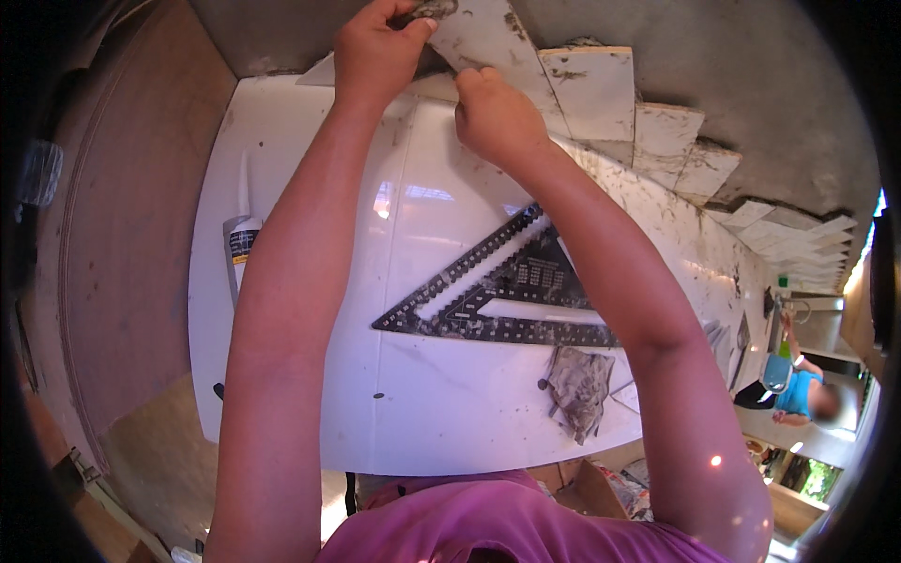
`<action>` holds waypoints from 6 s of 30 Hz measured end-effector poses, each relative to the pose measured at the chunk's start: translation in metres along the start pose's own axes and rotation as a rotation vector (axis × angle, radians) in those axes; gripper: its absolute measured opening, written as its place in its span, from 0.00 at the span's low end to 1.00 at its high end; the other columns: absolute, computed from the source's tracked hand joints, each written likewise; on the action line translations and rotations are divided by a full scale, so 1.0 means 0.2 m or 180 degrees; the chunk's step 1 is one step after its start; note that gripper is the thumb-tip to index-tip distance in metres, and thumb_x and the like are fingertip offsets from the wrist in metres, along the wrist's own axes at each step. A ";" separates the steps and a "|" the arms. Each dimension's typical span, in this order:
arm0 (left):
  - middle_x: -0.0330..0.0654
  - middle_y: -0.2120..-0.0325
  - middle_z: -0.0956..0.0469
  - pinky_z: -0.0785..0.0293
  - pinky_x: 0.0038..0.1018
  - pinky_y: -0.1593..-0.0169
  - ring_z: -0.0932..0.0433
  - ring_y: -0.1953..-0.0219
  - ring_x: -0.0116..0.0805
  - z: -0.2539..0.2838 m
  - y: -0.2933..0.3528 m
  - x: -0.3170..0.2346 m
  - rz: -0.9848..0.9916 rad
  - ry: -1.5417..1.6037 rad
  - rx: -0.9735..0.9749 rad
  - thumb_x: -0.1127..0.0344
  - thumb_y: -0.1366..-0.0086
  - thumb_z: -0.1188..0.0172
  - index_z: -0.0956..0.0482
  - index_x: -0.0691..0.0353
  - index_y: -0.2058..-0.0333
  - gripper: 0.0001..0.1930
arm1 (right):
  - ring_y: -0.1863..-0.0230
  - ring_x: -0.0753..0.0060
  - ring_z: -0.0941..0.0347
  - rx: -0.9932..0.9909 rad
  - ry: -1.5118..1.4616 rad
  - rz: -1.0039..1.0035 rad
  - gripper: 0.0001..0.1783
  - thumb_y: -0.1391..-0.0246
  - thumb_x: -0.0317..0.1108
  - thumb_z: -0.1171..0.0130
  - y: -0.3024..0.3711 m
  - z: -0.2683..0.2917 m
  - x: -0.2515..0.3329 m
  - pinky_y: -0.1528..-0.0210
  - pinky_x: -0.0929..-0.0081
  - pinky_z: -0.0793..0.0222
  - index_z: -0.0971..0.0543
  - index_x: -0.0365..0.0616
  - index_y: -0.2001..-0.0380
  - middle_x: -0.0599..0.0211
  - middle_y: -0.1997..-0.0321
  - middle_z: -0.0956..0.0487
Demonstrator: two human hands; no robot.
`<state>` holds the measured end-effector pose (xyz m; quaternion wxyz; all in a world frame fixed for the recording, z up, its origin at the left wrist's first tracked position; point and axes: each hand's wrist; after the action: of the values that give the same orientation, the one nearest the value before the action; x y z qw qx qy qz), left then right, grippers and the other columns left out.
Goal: The person mixes cement on the floor using a trowel and a flat board, then moves to a table to arrange rectangular tiles in a pattern using a triangular ruler.
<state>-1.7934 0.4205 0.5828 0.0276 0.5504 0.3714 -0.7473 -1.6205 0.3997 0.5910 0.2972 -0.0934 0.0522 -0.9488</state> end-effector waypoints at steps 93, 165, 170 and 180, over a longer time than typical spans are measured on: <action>0.41 0.74 0.19 0.26 0.30 0.63 0.24 0.71 0.34 -0.24 0.37 0.13 0.1038 -0.0168 -0.0369 0.58 0.45 0.29 0.18 0.65 0.64 0.16 | 0.80 0.61 0.34 -0.1053 -0.1439 -0.2080 0.29 0.38 0.50 0.43 0.59 -0.09 -0.73 0.70 0.58 0.35 0.25 0.32 0.79 0.52 0.83 0.28; 0.42 0.67 0.19 0.25 0.40 0.61 0.20 0.63 0.47 -0.21 0.38 0.04 0.1338 -0.0456 0.0002 0.53 0.43 0.30 0.21 0.60 0.64 0.17 | 0.81 0.74 0.30 -0.1078 -0.1379 -0.1923 0.30 0.37 0.51 0.41 0.16 -0.04 -0.46 0.74 0.71 0.35 0.20 0.34 0.81 0.65 0.84 0.24; 0.42 0.69 0.19 0.26 0.40 0.63 0.21 0.66 0.47 -0.20 0.38 0.04 0.1296 -0.0449 -0.0063 0.54 0.44 0.29 0.22 0.60 0.66 0.17 | 0.81 0.65 0.27 -0.1141 -0.1566 -0.1925 0.31 0.38 0.54 0.41 0.16 -0.03 -0.45 0.71 0.64 0.31 0.19 0.33 0.80 0.59 0.85 0.23; 0.43 0.73 0.20 0.27 0.39 0.65 0.22 0.70 0.45 -0.22 0.38 0.02 0.1305 -0.0273 -0.0251 0.56 0.45 0.28 0.23 0.60 0.68 0.16 | 0.80 0.69 0.29 -0.1116 -0.1633 -0.2096 0.30 0.36 0.51 0.42 0.18 0.06 -0.38 0.72 0.68 0.33 0.21 0.33 0.81 0.61 0.85 0.25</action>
<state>-1.7254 0.3933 0.5348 0.2163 0.5806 0.2790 -0.7337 -1.5365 0.4125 0.5864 -0.0374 -0.3861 0.1042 -0.9158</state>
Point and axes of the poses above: each hand's wrist, its own y-axis away from the middle knuckle, its own z-axis out of the back of the hand, x = y × z
